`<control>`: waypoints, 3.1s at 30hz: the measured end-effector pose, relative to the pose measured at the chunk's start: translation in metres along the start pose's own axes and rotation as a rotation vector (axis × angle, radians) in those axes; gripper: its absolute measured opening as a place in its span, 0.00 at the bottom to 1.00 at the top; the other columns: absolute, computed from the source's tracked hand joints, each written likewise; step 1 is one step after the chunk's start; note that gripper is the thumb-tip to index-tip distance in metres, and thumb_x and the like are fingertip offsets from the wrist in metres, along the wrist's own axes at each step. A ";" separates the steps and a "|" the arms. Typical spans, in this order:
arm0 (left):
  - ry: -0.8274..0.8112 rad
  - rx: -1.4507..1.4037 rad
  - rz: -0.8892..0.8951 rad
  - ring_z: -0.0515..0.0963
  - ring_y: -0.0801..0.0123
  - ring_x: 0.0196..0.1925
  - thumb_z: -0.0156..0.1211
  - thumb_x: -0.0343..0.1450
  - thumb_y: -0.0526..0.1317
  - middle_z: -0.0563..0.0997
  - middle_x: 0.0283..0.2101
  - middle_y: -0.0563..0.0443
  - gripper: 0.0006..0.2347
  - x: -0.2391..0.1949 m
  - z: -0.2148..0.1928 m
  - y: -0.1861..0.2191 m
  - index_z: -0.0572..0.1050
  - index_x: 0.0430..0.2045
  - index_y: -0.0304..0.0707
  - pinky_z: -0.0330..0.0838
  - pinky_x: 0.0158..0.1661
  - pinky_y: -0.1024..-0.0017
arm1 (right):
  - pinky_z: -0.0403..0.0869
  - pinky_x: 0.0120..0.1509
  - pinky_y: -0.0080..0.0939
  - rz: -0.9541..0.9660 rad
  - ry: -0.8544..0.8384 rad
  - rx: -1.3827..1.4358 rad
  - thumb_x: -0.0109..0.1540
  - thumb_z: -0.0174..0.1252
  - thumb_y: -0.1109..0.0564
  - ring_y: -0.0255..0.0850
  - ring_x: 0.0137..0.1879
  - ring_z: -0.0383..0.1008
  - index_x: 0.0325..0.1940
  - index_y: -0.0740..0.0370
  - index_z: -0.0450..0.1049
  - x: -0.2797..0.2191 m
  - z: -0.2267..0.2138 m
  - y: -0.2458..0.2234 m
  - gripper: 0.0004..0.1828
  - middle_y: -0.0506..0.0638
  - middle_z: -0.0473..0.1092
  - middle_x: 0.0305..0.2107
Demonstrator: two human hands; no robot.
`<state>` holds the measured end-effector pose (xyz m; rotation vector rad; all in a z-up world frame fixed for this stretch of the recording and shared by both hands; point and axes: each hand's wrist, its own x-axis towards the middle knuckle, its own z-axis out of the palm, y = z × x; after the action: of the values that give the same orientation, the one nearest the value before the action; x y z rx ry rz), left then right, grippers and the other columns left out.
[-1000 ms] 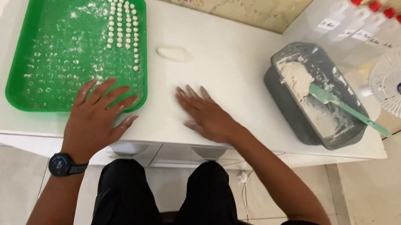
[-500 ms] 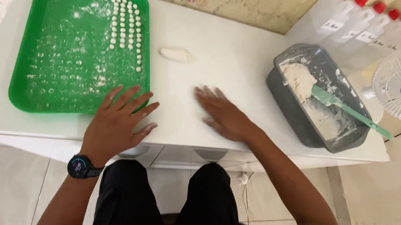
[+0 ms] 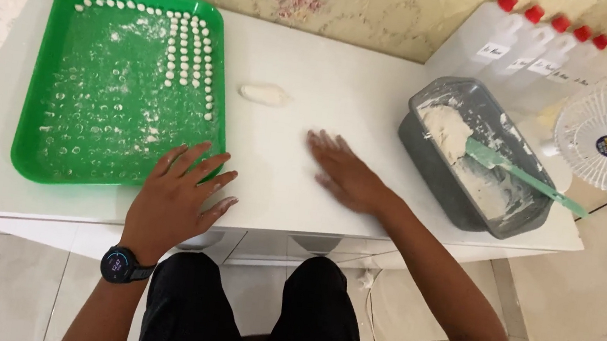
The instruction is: Shaping small spheres from a larger piece of white dough-like material and arranging them on a green tray.
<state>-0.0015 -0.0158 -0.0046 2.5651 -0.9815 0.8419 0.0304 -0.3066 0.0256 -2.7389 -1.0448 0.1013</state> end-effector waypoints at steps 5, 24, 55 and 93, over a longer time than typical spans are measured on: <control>0.025 0.003 -0.015 0.65 0.62 0.55 0.50 0.63 0.49 0.71 0.46 0.57 0.11 -0.001 0.001 0.001 0.72 0.35 0.52 0.57 0.54 0.63 | 0.39 0.67 0.53 -0.041 0.086 -0.039 0.62 0.37 0.49 0.53 0.65 0.43 0.63 0.63 0.44 0.034 0.011 0.003 0.28 0.59 0.45 0.59; 0.037 -0.039 -0.034 0.66 0.61 0.54 0.54 0.61 0.49 0.71 0.45 0.57 0.12 0.002 -0.003 0.002 0.73 0.35 0.53 0.58 0.53 0.62 | 0.37 0.68 0.50 -0.047 -0.018 0.025 0.61 0.36 0.50 0.51 0.65 0.41 0.62 0.63 0.45 0.009 -0.001 -0.017 0.27 0.59 0.46 0.59; 0.135 -0.059 -0.071 0.67 0.63 0.52 0.53 0.62 0.49 0.73 0.43 0.58 0.12 -0.003 -0.005 -0.001 0.72 0.37 0.54 0.59 0.53 0.63 | 0.73 0.39 0.33 0.353 0.539 0.417 0.52 0.59 0.61 0.38 0.35 0.72 0.38 0.56 0.74 -0.018 -0.004 0.021 0.11 0.48 0.72 0.29; 0.480 -0.303 -0.447 0.67 0.46 0.53 0.48 0.72 0.34 0.72 0.45 0.37 0.08 -0.047 -0.053 -0.092 0.71 0.39 0.29 0.60 0.53 0.55 | 0.68 0.38 0.24 0.063 0.280 0.379 0.51 0.60 0.52 0.26 0.33 0.71 0.31 0.56 0.76 0.107 -0.043 -0.052 0.08 0.42 0.73 0.28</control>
<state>0.0103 0.0994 0.0049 2.0592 -0.3408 1.0117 0.0822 -0.2053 0.0797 -2.3583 -0.7724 -0.0671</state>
